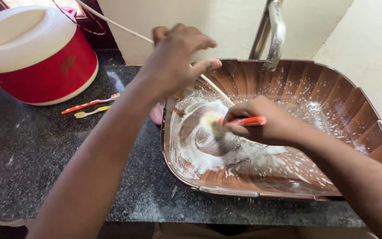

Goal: The person applies a white cleaning substance to the surface of a brown washbasin and spreads it using a paintbrush.

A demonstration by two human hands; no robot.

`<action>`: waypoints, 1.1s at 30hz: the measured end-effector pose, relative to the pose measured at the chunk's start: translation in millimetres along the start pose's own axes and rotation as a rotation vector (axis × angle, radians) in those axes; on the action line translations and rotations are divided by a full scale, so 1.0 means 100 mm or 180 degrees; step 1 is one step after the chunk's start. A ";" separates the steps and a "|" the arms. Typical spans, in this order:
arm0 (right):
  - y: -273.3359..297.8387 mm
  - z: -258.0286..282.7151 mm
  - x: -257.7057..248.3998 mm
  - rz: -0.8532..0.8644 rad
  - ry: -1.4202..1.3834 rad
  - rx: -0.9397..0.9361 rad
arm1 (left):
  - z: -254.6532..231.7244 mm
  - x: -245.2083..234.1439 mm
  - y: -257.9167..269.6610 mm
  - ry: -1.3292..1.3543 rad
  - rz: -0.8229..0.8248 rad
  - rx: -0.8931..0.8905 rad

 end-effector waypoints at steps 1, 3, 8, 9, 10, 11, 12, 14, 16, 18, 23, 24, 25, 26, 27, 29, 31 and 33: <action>0.07 0.03 0.02 0.0324 -0.0515 -0.0255 | 0.03 -0.11 0.08 0.0097 -0.0159 -0.0088; 0.05 0.12 0.04 0.0459 -0.1015 -0.0574 | 0.08 -0.19 0.27 0.0172 -0.0299 -0.0367; -0.22 0.00 -0.02 -0.0445 0.0225 0.0331 | 0.29 -0.14 0.48 0.0490 -0.0720 -0.0658; -0.18 0.04 0.00 -0.0239 0.0235 0.0151 | 0.32 -0.12 0.51 0.0561 -0.0776 -0.0630; -0.11 0.07 0.01 -0.0034 0.0252 -0.0034 | 0.35 -0.11 0.53 0.0631 -0.0839 -0.0602; -0.07 0.10 0.05 0.0171 0.0269 -0.0220 | 0.38 -0.10 0.55 0.0704 -0.0863 -0.0571; -0.06 0.12 0.10 0.0369 -0.0339 -0.0323 | 0.39 -0.09 0.55 0.0790 -0.0889 -0.0535; -0.08 0.16 0.21 0.0762 -0.1566 -0.0524 | 0.42 -0.05 0.51 0.0914 -0.0909 -0.0481; -0.25 0.20 0.00 -0.0359 -0.0455 -0.1074 | 0.46 0.01 0.45 0.0996 -0.0892 -0.0455; -0.29 0.13 -0.04 -0.0694 0.0428 -0.0823 | 0.47 0.06 0.42 0.1026 -0.0864 -0.0379; -0.08 0.02 0.12 0.0939 -0.1474 -0.0441 | 0.40 0.03 0.38 0.0398 -0.0972 0.0030; -0.12 0.06 0.06 0.0572 -0.1235 -0.0726 | 0.38 0.03 0.40 0.0430 -0.0965 0.0095; -0.18 0.11 0.03 0.0204 -0.0990 -0.1005 | 0.36 0.05 0.41 0.0462 -0.0957 0.0160; -0.18 0.15 -0.01 -0.0157 -0.0747 -0.1257 | 0.35 0.08 0.39 0.0595 -0.0942 0.0184; -0.21 0.11 -0.01 -0.0293 -0.0321 -0.1063 | 0.35 0.11 0.36 0.0729 -0.0926 0.0208; -0.30 0.06 -0.03 -0.0533 0.0534 -0.0704 | 0.36 0.15 0.36 0.1062 -0.0802 0.0083; -0.21 -0.03 0.08 0.0090 0.0199 -0.0316 | 0.34 0.23 0.38 0.1499 -0.0536 -0.0162; -0.16 0.05 0.14 0.0386 -0.0332 -0.0547 | 0.21 0.18 0.35 0.1739 -0.0636 0.0284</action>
Point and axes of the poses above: each hand's wrist, its own y-axis away from the middle knuckle, its own x-axis out of the palm, z = x × y, the point moved 7 cm from there along -y, towards the middle knuckle
